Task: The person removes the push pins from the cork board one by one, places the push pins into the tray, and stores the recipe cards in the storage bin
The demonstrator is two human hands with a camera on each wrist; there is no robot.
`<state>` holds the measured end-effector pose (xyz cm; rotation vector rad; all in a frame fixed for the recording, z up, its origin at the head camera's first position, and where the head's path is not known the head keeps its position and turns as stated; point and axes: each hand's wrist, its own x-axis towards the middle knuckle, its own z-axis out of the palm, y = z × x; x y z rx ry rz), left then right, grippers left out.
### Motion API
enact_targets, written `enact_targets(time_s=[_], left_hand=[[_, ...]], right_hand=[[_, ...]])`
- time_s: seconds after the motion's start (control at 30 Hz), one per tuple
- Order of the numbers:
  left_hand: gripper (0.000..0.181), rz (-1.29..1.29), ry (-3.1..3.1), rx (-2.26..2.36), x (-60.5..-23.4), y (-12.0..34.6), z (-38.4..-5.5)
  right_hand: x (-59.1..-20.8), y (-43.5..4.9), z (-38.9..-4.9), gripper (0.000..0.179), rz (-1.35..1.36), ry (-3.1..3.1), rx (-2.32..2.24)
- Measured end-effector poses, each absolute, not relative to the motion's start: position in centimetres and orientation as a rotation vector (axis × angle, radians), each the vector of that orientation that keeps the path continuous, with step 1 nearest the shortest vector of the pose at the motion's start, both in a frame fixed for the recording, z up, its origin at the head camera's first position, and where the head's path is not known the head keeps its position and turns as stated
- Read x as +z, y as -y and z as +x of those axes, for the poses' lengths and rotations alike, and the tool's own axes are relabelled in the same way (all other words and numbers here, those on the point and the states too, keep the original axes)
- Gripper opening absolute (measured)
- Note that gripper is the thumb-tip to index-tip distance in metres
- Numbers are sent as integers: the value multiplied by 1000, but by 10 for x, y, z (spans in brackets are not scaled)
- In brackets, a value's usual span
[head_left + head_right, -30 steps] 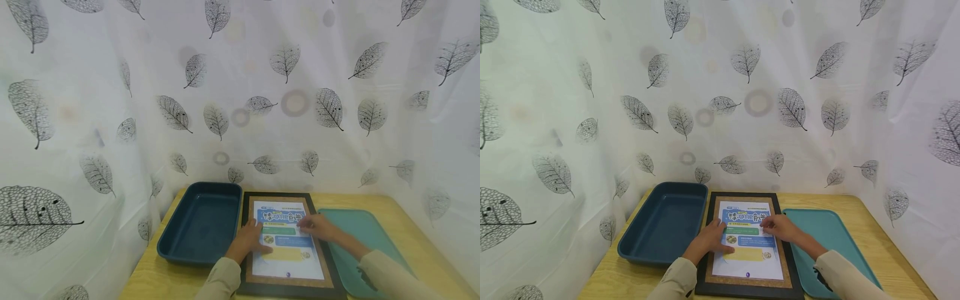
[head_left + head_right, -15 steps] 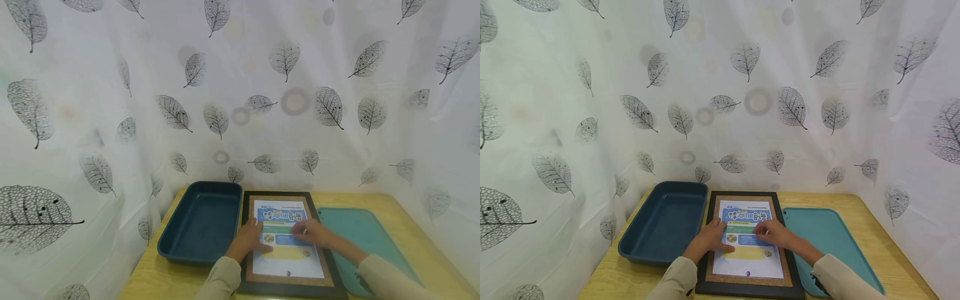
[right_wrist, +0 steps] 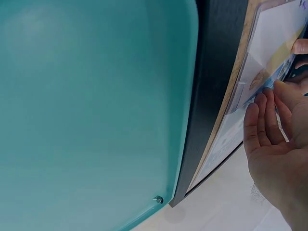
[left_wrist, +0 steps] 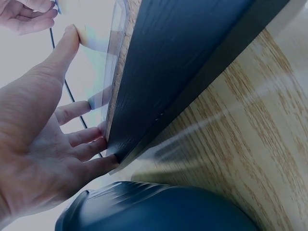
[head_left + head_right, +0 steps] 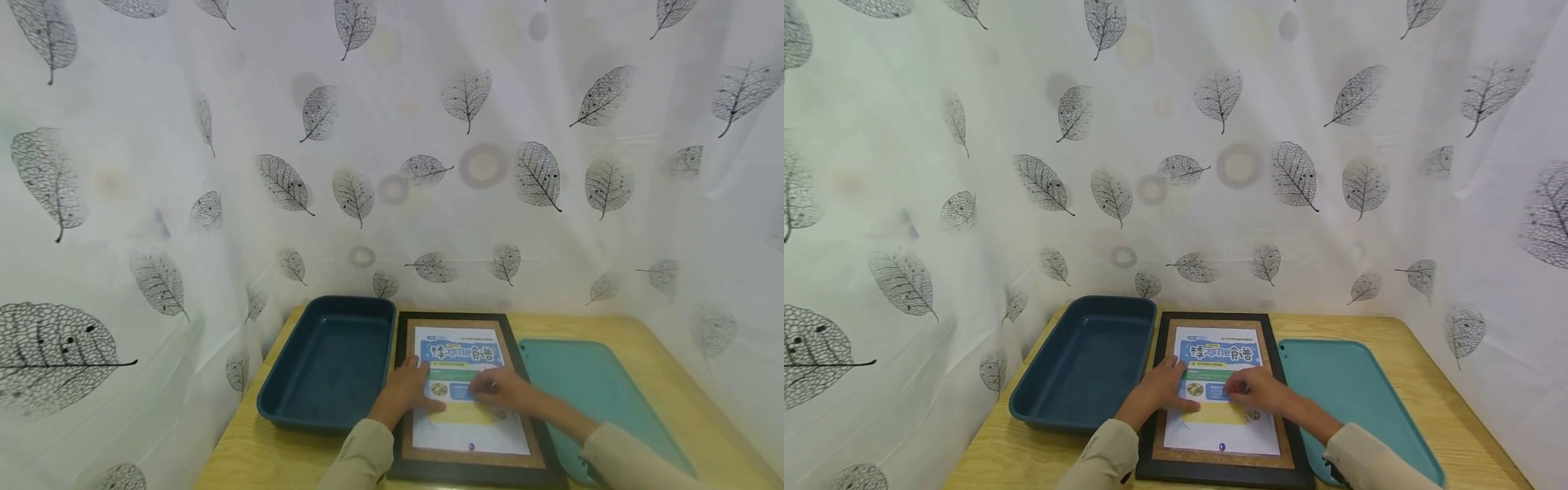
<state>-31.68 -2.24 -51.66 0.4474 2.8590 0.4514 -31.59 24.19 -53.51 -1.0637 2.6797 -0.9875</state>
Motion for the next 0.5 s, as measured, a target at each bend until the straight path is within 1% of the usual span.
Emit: enact_targets(time_s=[0.5], left_hand=[[102,431,-2848,477,-513,22,-314]], right_hand=[[-533,-227,-302,16,-1176,-2658,-960]])
